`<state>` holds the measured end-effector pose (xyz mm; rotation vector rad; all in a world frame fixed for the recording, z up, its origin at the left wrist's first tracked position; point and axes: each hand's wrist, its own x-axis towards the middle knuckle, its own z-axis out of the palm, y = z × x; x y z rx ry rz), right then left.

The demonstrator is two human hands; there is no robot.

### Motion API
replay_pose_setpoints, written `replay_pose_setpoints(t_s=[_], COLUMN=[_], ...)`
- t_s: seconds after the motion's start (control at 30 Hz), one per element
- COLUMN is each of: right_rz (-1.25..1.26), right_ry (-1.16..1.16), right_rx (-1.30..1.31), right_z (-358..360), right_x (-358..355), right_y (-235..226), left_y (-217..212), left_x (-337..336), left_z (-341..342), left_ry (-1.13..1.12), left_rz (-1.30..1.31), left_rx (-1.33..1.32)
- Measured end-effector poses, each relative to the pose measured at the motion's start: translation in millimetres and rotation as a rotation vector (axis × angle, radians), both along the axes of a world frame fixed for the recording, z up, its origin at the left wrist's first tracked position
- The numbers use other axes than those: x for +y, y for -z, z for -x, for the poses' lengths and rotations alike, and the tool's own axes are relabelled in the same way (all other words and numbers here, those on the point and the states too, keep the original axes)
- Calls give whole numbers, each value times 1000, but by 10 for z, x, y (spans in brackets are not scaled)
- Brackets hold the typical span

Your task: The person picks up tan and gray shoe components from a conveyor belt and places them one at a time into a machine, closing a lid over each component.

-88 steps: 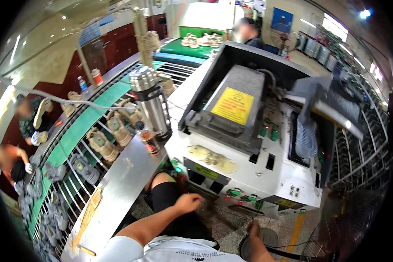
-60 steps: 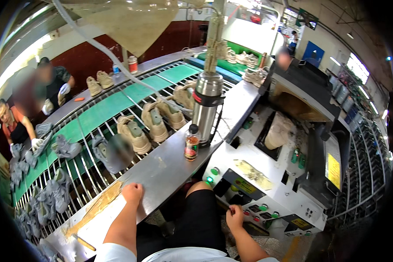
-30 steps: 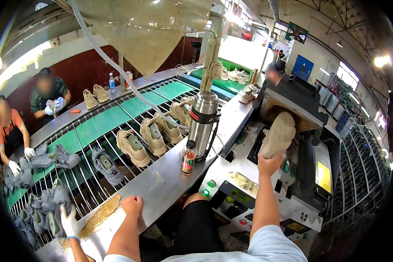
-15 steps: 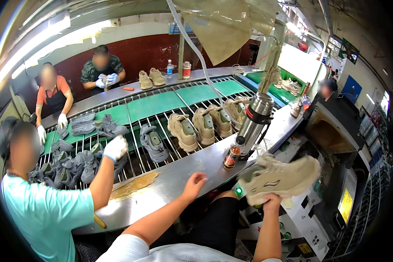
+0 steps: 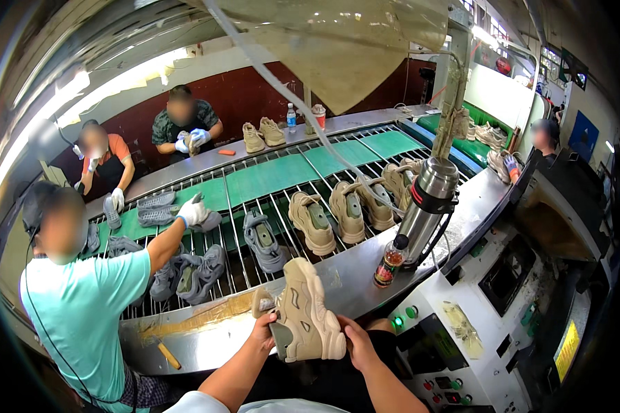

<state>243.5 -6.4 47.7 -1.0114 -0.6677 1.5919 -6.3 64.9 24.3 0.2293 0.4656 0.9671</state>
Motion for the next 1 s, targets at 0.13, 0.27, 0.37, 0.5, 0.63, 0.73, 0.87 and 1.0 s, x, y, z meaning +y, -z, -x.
replay_pose_setpoints(t_s=[0.13, 0.27, 0.37, 0.5, 0.63, 0.73, 0.87, 1.0], right_rz=[-56, -121, -373, -299, -333, -304, -370, -385], right_ry=[217, 355, 398, 334, 414, 436, 409, 440], right_rx=[-486, -997, -1135, -1286, -1291, -1314, -1285, -1242], right_z=[-294, -581, -607, -655, -751, -775, -624, -653], right_x=[-143, -247, -188, -124, -87, -82, -22, -89], right_y=[478, 1202, 1286, 1235, 1245, 1257, 1259, 1323], left_y=[-53, -324, -557, -808, -853, -633, -55, 15], left_x=[266, 1174, 1994, 2928, 3377, 3347, 2800, 1628], left_z=[22, -109, -217, -221, -667, -1048, -594, 17], left_ry=[-83, -130, -136, -174, -373, -334, -497, -820], left_rz=[-45, -97, -109, -128, -101, -313, -600, -1005], left_rx=[48, 362, 564, 645, 1045, 1432, 1073, 1764])
